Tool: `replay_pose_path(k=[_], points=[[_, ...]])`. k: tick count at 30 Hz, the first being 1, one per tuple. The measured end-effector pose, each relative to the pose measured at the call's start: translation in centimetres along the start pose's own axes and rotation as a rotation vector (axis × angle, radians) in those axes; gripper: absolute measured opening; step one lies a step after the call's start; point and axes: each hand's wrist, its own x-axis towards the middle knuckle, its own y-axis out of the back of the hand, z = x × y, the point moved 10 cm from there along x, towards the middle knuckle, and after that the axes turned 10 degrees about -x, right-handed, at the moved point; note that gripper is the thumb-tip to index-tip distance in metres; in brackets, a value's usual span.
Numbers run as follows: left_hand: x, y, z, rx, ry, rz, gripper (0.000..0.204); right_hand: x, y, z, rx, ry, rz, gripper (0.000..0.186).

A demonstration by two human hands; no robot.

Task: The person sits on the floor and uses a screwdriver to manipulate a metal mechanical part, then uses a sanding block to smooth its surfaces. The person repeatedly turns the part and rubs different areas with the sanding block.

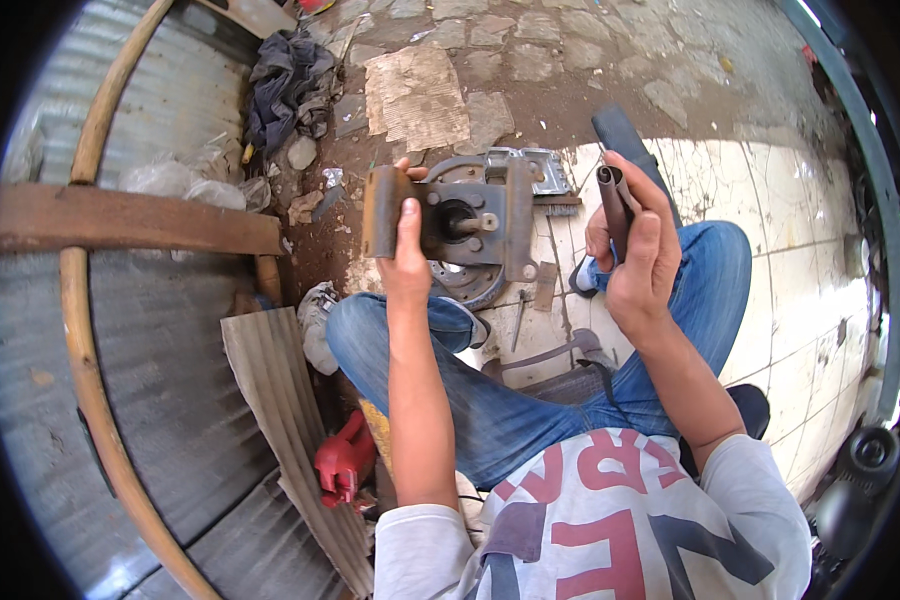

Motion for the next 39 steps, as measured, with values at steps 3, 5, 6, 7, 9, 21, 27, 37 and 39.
replay_pose_path(k=[3, 5, 6, 7, 9, 21, 27, 37, 39], points=[[-0.3, -1.2, 1.1, 0.086, -0.099, -0.032, 0.038, 1.7, -2.5, -1.5, -0.157, -0.055, -0.054, 0.039], [-0.8, -1.5, 1.7, 0.138, -0.150, -0.034, 0.039, 2.1, -4.0, -1.1, -0.211, 0.047, -0.089, 0.036], [-1.0, -1.8, 1.7, 0.154, -0.166, -0.039, 0.039, 2.4, -4.7, -1.7, -0.324, 0.153, -0.125, 0.036], [-1.2, -2.1, 1.9, 0.155, -0.179, -0.025, 0.039, 2.8, -5.2, -1.4, -0.228, 0.078, -0.131, 0.037], [-1.4, -2.4, 2.7, 0.182, -0.199, -0.007, 0.040, 3.9, -6.6, -3.4, -0.443, 0.232, -0.237, 0.037], [-0.7, -1.4, 2.7, 0.147, -0.147, 0.056, 0.033, 6.6, -10.7, -0.5, -0.600, -0.021, -0.465, 0.032], [-0.4, -1.0, 2.1, 0.112, -0.105, 0.066, 0.035, 6.7, -10.0, 0.4, -0.573, -0.118, -0.480, 0.028], [-0.1, -1.2, 1.4, 0.117, -0.071, 0.069, 0.038, 5.3, -3.3, -0.8, -0.565, -0.121, -0.271, 0.036], [-0.2, -1.0, 1.1, 0.103, -0.041, 0.078, 0.039, 3.8, -1.9, 0.0, -0.593, -0.164, -0.282, 0.035]])
